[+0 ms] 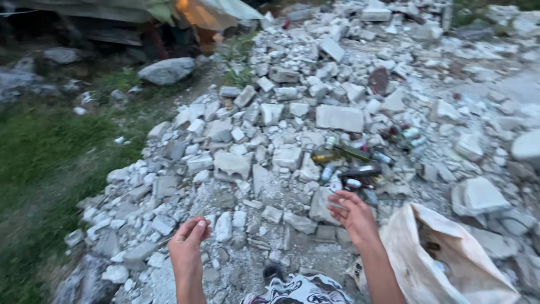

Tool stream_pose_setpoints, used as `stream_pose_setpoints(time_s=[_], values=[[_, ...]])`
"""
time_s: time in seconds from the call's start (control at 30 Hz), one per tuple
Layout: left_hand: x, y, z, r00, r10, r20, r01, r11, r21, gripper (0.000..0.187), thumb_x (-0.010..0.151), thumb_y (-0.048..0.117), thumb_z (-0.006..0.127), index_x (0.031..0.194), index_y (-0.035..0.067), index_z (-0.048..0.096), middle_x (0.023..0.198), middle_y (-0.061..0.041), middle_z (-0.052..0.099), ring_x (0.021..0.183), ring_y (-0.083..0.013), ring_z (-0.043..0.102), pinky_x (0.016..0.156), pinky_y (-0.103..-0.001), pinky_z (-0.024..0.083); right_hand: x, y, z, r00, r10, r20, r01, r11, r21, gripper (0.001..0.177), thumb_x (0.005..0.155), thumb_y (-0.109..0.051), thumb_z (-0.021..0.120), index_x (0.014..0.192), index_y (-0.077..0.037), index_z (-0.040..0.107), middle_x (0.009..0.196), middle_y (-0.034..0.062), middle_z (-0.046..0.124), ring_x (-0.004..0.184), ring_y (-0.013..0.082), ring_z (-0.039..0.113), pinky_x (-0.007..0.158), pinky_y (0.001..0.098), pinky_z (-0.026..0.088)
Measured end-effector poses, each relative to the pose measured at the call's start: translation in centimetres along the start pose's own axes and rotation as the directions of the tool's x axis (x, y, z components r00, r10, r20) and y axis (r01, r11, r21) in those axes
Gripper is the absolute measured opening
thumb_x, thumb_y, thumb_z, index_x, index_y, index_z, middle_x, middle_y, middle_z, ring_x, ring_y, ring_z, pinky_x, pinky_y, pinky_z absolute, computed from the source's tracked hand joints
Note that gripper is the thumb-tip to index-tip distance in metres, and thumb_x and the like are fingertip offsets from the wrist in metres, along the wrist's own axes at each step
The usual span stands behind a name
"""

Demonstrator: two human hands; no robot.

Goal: The person picks up glass jars and bottles from the rubble by hand, turns them in their hands, and places them into a sack.

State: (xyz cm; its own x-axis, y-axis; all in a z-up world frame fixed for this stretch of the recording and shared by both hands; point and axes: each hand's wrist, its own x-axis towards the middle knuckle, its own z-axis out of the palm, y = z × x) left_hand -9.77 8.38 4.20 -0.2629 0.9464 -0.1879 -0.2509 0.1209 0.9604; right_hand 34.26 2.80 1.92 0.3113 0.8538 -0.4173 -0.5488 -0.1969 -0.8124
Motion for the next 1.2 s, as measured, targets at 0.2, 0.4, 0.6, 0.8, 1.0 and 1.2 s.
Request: stream_pose_setpoints(time_s=[0.2, 0.4, 0.6, 0.8, 1.0, 1.2], values=[[1.3, 0.1, -2.5, 0.999, 0.039, 0.022, -0.037, 0.996, -0.075, 0.018, 0.093, 0.004, 0.070, 0.108, -0.006, 0.072, 0.096, -0.011, 0.073, 0.081, -0.0179, 0.068, 0.076, -0.032, 0.056, -0.8, 0.6, 3.4, 1.000, 0.013, -0.002, -0.013, 1.000, -0.015, 0.027, 0.099, -0.008, 0.053, 0.124, -0.003, 0.062, 0.118, 0.0154, 0.071, 0.099, 0.0266, 0.072, 0.086, 0.0389, 0.057], [2.7, 0.6, -2.2, 0.998, -0.070, 0.012, 0.069, 0.998, 0.011, 0.018, 0.093, 0.003, 0.067, 0.109, -0.005, 0.072, 0.100, -0.012, 0.075, 0.089, -0.0187, 0.071, 0.074, -0.032, 0.055, -0.3, 1.1, 4.0, 0.997, 0.044, -0.071, -0.047, 0.998, -0.047, 0.028, 0.099, -0.007, 0.050, 0.124, -0.002, 0.062, 0.119, 0.0159, 0.071, 0.100, 0.0262, 0.071, 0.085, 0.0389, 0.057], [4.4, -0.3, -0.2, 0.988, -0.149, 0.036, 0.147, 0.988, 0.047, 0.019, 0.092, 0.001, 0.065, 0.111, -0.002, 0.070, 0.105, -0.011, 0.074, 0.094, -0.0179, 0.070, 0.075, -0.032, 0.056, 1.1, 0.0, 4.4, 0.986, 0.079, -0.145, -0.089, 0.994, -0.061, 0.025, 0.100, -0.006, 0.050, 0.122, -0.001, 0.061, 0.117, 0.0166, 0.071, 0.099, 0.0265, 0.072, 0.083, 0.0383, 0.056], [8.7, -1.1, 0.9, 0.992, -0.122, 0.013, 0.122, 0.992, -0.003, 0.015, 0.094, 0.001, 0.064, 0.108, -0.002, 0.069, 0.106, -0.010, 0.075, 0.092, -0.0183, 0.070, 0.075, -0.032, 0.056, 5.9, 0.8, 4.3, 0.987, 0.099, -0.128, -0.104, 0.994, -0.032, 0.025, 0.099, -0.007, 0.051, 0.121, -0.004, 0.063, 0.116, 0.0136, 0.072, 0.099, 0.0252, 0.071, 0.084, 0.0368, 0.057], [15.6, -2.8, 5.3, 0.982, -0.179, -0.061, 0.185, 0.975, 0.126, 0.017, 0.083, 0.003, 0.072, 0.099, -0.001, 0.077, 0.096, -0.010, 0.077, 0.086, -0.0161, 0.073, 0.071, -0.033, 0.058, 15.2, 1.3, 1.8, 0.999, 0.019, -0.043, -0.015, 0.997, 0.076, 0.031, 0.097, -0.005, 0.050, 0.127, -0.003, 0.060, 0.121, 0.0158, 0.069, 0.108, 0.0308, 0.068, 0.091, 0.0456, 0.054], [21.0, 2.1, 9.5, 0.995, 0.045, -0.086, -0.040, 0.997, 0.059, 0.018, 0.089, 0.008, 0.070, 0.103, 0.000, 0.079, 0.092, -0.007, 0.075, 0.080, -0.0131, 0.067, 0.069, -0.028, 0.053, 24.8, -0.6, 3.6, 0.996, 0.086, 0.017, -0.086, 0.996, -0.024, 0.031, 0.104, -0.005, 0.049, 0.134, 0.000, 0.056, 0.128, 0.0219, 0.064, 0.110, 0.0348, 0.065, 0.093, 0.0445, 0.053]])
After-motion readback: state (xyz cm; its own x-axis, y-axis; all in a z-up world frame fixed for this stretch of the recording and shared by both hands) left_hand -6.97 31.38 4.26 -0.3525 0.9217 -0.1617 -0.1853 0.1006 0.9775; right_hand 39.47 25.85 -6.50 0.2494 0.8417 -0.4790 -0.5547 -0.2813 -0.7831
